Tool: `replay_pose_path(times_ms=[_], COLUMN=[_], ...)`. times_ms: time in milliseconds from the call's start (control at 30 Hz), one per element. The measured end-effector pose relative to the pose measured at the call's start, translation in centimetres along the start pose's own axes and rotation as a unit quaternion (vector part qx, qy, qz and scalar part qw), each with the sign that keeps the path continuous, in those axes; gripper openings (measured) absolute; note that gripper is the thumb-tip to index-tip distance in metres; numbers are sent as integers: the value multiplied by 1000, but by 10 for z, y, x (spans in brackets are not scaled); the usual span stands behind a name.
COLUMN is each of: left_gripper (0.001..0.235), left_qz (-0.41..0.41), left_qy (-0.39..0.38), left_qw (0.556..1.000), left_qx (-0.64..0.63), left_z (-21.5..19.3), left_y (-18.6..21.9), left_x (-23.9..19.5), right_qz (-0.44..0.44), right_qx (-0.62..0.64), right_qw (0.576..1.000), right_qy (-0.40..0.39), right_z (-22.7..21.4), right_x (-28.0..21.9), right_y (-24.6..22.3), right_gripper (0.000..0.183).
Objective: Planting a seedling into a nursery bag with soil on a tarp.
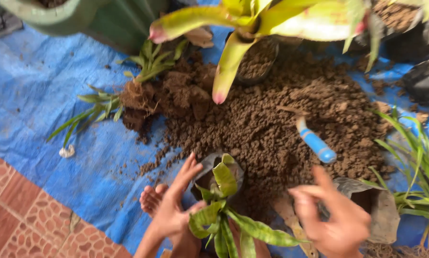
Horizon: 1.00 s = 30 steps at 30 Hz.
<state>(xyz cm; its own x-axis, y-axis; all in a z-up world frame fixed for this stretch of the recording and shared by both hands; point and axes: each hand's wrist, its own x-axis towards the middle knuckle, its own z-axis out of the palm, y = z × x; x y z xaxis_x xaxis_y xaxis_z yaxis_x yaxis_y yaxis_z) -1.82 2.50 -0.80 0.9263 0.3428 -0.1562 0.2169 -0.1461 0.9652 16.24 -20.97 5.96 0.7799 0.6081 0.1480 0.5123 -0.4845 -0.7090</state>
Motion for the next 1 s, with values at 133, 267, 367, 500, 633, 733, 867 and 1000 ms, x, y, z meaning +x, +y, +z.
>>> replay_pose_path(times_ms=[133,267,367,500,633,733,867,1000], left_gripper=[63,57,68,72,72,67,60,38], left_qz=[-113,-195,-164,-208,-226,-263,-375,-324], left_qy=[22,17,33,-29,4,37,113,91], left_qw=[985,978,986,977,974,964,915,941], left_qx=[-132,-65,-14,-29,-11,-11,-96,-13], left_z=[-13,-18,2,1,-1,1,1,-1], left_y=[-14,-14,-23,-15,-4,-12,-46,-41], left_x=[-9,19,26,40,46,20,-37,-42], right_qz=[119,393,130,197,78,-32,-80,-171], right_qx=[56,196,183,109,59,63,378,258], right_qw=[990,889,963,968,989,977,907,951], right_qy=[-52,-127,-150,-111,-110,-199,-169,26], right_z=[52,110,73,121,137,102,99,112], right_x=[-52,-82,-41,-64,-47,-10,25,4], right_y=[41,49,-18,1,38,40,72,78], right_gripper=[18,47,69,90,88,83,63,12])
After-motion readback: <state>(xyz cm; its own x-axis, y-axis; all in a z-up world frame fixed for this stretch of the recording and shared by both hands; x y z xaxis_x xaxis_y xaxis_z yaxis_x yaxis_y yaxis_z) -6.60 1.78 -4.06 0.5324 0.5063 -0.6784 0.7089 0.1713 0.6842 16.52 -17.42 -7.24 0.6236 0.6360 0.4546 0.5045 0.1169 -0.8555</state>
